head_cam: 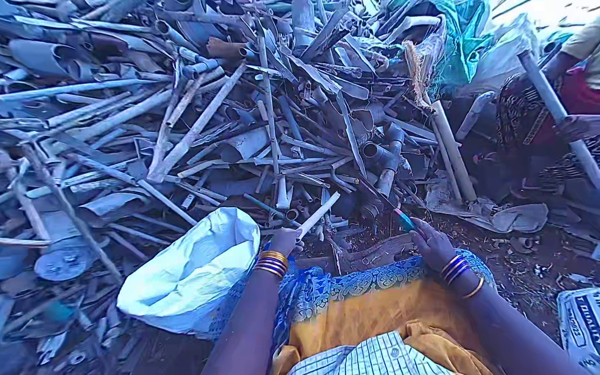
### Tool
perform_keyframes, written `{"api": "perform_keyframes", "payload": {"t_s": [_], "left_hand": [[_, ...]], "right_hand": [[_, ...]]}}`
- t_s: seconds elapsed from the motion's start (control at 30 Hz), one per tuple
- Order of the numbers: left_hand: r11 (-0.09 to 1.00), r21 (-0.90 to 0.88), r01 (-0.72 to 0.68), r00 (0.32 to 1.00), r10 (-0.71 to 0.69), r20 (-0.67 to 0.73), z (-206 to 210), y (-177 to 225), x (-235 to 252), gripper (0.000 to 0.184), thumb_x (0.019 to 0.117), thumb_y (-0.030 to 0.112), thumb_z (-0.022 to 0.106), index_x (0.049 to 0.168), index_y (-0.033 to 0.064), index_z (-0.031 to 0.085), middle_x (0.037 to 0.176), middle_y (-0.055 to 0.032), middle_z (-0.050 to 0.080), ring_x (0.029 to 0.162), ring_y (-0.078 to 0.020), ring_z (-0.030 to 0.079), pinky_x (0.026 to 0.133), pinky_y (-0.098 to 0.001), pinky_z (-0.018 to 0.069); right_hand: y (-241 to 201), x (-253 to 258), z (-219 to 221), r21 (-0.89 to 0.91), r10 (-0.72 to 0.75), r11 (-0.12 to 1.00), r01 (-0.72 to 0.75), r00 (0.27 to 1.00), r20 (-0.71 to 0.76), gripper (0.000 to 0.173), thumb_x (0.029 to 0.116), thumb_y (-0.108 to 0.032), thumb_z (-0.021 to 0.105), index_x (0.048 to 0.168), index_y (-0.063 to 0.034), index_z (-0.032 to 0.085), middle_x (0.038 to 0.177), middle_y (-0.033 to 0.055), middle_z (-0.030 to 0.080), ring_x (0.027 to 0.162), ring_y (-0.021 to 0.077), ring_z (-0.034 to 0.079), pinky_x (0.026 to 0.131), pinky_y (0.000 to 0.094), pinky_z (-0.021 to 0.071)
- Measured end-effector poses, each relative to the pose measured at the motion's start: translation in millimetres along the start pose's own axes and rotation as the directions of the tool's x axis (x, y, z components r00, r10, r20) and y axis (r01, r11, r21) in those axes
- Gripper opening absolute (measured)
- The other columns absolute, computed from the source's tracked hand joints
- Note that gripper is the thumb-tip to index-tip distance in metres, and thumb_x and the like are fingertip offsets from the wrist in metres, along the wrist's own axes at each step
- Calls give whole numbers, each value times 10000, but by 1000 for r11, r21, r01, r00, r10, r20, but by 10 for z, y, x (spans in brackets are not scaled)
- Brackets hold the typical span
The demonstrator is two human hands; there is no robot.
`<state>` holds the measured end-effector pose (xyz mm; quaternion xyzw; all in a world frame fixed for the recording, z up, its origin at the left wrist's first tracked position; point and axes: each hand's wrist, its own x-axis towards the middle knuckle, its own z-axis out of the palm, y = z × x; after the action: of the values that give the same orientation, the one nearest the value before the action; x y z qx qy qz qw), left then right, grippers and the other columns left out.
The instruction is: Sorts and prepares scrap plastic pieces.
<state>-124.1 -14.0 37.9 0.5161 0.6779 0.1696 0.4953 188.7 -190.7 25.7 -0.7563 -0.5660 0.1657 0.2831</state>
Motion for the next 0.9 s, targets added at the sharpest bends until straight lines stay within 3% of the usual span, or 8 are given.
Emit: {"api": "perform_keyframes", "payload": {"t_s": [0.07,0.13,0.23,0.3,0.57,0.67,0.8,0.9], "left_hand": [[997,-40,-60,998,59,-17,-98,18,-174,354,1111,240,480,1260,-59,599,962,-142,650,658,-128,621,658,-278,538],[992,-67,-104,994,103,-22,-132,60,-320,341,1106,239,493,1218,-60,612,870,-102,658,604,-103,614,612,-253,535],[979,-77,-188,982,189,-1,-92,180,-484,323,1102,225,500,1145,-59,647,773,-74,684,566,-91,618,568,-236,516],[972,-55,-229,973,230,16,-15,222,-511,297,1095,197,513,1110,-63,656,749,-73,679,561,-94,629,565,-232,531],[921,207,-328,934,349,-73,-94,141,-466,299,1084,207,548,1247,-25,643,848,-116,707,611,-127,667,653,-303,578],[893,145,-426,840,450,-302,-504,140,-654,273,1070,189,564,1201,-30,661,787,-71,680,592,-77,634,627,-256,558],[821,119,-559,596,497,-631,-1256,-36,-844,293,1085,227,532,1131,-22,679,671,19,598,531,-1,531,564,-185,479],[851,246,-464,486,476,-733,-1762,-174,-985,342,1094,300,496,1154,19,682,708,30,597,537,-5,518,572,-208,481]], "right_hand": [[-117,-45,103,115,-113,981,157,941,-318,502,1046,-178,453,1474,83,470,923,240,699,736,330,665,733,499,541],[-274,-55,248,196,-107,957,212,890,-443,522,1037,-178,439,1478,102,435,929,209,700,689,251,655,682,427,552],[-410,-74,293,188,-28,982,33,999,-27,545,1089,-208,430,1568,29,320,1155,277,682,1002,393,703,936,537,536],[-351,31,249,61,55,995,-79,945,322,533,1118,-277,411,1597,-63,315,1238,286,652,1152,435,646,1032,579,467],[156,103,21,75,219,969,-235,961,170,464,1114,-224,418,1537,-34,421,1245,284,651,1140,414,651,1028,557,465],[190,66,102,79,218,972,-220,975,32,444,1101,-175,417,1497,22,455,1199,326,655,1093,464,656,978,601,466],[234,22,195,23,74,997,-72,995,-64,462,1075,-187,446,1466,55,486,1183,393,638,1078,585,628,937,728,427],[278,36,235,-19,20,1000,-21,999,-31,464,1066,-200,458,1446,59,510,1159,414,637,1061,624,617,912,770,403]]}}
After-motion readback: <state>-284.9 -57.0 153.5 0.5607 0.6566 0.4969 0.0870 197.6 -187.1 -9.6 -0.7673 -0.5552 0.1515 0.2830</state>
